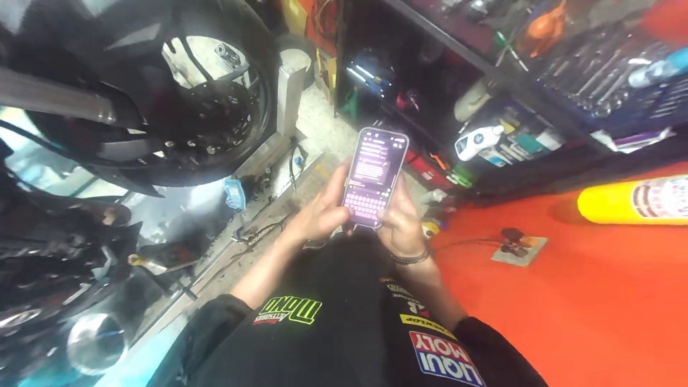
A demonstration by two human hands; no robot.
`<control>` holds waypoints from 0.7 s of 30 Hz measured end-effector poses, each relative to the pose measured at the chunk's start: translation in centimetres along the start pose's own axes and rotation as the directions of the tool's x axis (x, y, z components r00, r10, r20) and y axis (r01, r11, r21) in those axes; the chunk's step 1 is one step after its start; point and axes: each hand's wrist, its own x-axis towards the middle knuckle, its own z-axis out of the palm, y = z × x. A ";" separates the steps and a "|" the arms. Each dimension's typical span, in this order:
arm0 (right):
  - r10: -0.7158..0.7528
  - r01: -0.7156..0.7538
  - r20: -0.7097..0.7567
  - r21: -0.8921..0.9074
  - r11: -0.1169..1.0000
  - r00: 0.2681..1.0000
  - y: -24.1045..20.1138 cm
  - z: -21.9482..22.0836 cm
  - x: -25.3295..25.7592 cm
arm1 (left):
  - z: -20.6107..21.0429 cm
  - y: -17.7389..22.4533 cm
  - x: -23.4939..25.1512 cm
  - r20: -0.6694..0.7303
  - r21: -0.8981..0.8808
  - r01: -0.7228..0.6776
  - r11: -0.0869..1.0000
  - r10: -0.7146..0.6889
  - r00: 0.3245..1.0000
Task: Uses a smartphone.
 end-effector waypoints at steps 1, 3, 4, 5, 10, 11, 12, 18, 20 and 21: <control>-0.010 0.010 0.002 -0.031 0.999 1.000 0.0 0.1 -0.1 | 0.2 0.0 0.0 -0.016 0.021 -0.002 1.000 0.002 1.000; -0.036 0.038 0.020 -0.095 0.995 0.999 -0.1 0.2 -0.2 | 0.5 0.1 0.0 -0.055 0.061 -0.004 0.998 0.007 0.998; -0.050 0.053 0.029 -0.121 0.991 0.998 -0.1 0.2 -0.3 | 0.6 0.0 0.0 -0.071 0.071 -0.001 0.997 0.006 0.997; -0.063 0.068 0.036 -0.149 0.987 0.997 -0.1 0.2 -0.3 | 0.7 0.0 0.1 -0.087 0.077 0.003 0.997 0.004 0.996; -0.097 0.104 0.047 -0.192 0.976 0.994 0.3 -0.6 -0.3 | 0.9 -0.6 0.4 -0.119 0.083 0.000 0.997 0.010 0.993; -0.097 0.102 0.034 -0.188 0.977 0.995 0.3 -0.9 -0.3 | 0.9 -0.8 0.6 -0.101 0.077 -0.007 0.997 0.015 0.995; -0.105 0.105 0.012 -0.183 0.977 0.994 0.3 -1.2 -0.3 | 1.0 -1.0 0.8 -0.085 0.078 -0.007 0.997 0.013 0.996; -0.136 0.122 -0.091 -0.147 0.982 0.987 -0.3 -4.7 0.3 | 2.0 -2.4 4.2 -0.035 0.129 0.022 0.991 -0.017 0.999; -0.126 0.125 -0.072 -0.016 0.992 0.989 -0.5 -6.8 1.0 | 2.3 -2.8 6.0 -0.038 0.172 0.054 0.984 -0.048 0.998; -0.118 0.122 -0.061 0.068 0.990 0.991 -0.6 -8.1 1.5 | 2.5 -3.0 7.1 -0.048 0.200 0.081 0.977 -0.073 0.996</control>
